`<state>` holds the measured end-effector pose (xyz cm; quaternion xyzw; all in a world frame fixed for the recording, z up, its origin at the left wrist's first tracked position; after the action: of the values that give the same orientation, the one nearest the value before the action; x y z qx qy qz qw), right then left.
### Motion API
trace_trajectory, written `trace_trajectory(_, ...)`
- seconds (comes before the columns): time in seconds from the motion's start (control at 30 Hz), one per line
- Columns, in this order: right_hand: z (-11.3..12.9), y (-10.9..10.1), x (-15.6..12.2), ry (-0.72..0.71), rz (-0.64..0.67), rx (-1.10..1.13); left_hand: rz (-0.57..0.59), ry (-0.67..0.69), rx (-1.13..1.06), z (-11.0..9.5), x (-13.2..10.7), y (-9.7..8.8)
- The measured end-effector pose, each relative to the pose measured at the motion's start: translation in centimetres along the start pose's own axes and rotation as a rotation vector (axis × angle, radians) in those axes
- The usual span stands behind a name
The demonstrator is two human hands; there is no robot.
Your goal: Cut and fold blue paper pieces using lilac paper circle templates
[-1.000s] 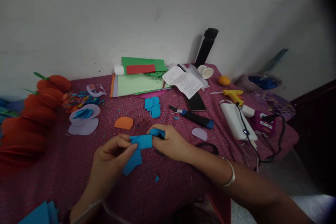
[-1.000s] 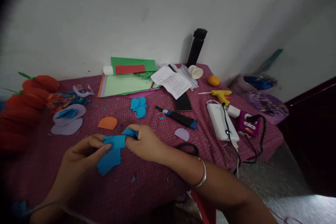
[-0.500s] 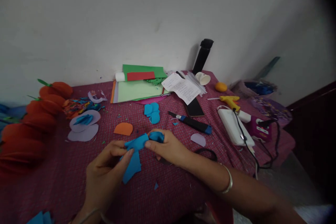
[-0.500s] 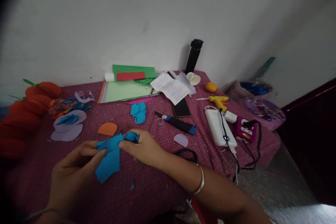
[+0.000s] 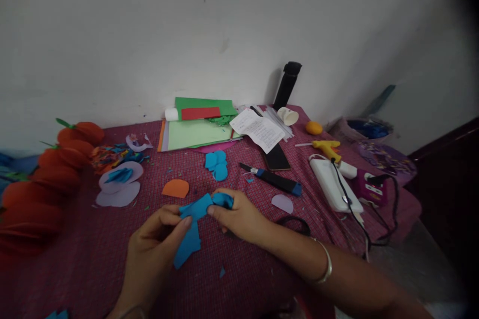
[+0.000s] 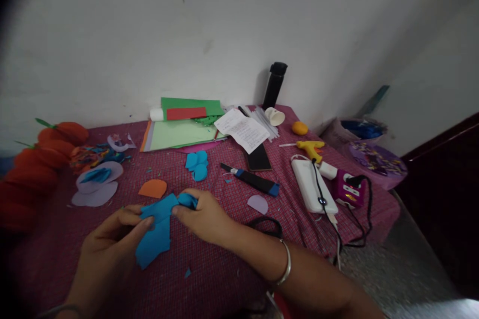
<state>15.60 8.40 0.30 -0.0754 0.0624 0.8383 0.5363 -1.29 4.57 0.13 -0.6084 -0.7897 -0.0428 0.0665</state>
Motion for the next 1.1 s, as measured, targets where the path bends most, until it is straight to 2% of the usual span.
trace_trajectory(0.27, 0.8, 0.2, -0.3, -0.034, -0.034, -0.055, -0.035, -0.016, 0.022, 0.8, 0.3, -0.3)
trace_trajectory(0.4, 0.5, 0.2, -0.3, -0.031, -0.063, -0.071, -0.058, -0.055, -0.089, 0.4, 0.3, 0.4)
trace_trajectory(0.5, 0.4, 0.2, -0.3, -0.028, -0.067, -0.077, -0.053, -0.133, -0.185, 0.1, 0.1, 1.0)
trace_trajectory(0.57, 0.4, 0.2, -0.3, -0.026, -0.062, -0.072, -0.01, -0.208, -0.191, 0.3, 0.0, 1.4)
trace_trajectory(0.67, 0.5, 0.3, -0.4, -0.019, -0.044, -0.06, 0.127, -0.267, -0.151, 0.9, -0.3, 1.9)
trace_trajectory(0.77, 0.3, 0.5, -0.4, -0.012, -0.03, -0.057, 0.206, -0.236, -0.059, 1.1, -0.5, 2.1)
trace_trajectory(0.93, 0.3, 0.5, -0.4, -0.029, 0.006, -0.07, 0.226, -0.127, 0.091, 0.1, -0.1, 1.7)
trace_trajectory(1.03, 1.1, -0.2, -0.3, -0.069, 0.015, -0.103, 0.32, -0.065, 0.191, -0.7, 0.1, 1.5)
trace_trajectory(1.1, 1.6, -0.8, -0.1, -0.081, 0.032, -0.144, 0.335, 0.009, 0.238, -1.3, 0.4, 1.3)
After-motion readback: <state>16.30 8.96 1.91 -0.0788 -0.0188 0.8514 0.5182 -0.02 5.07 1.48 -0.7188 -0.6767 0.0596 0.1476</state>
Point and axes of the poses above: each hand's wrist, its own x-axis towards the middle knuckle, its own y-axis out of the palm, z = x × y, the point moved 4 cm from there along x, towards the middle knuckle, and after that the axes turned 8 degrees about y, right-handed, at the moved point
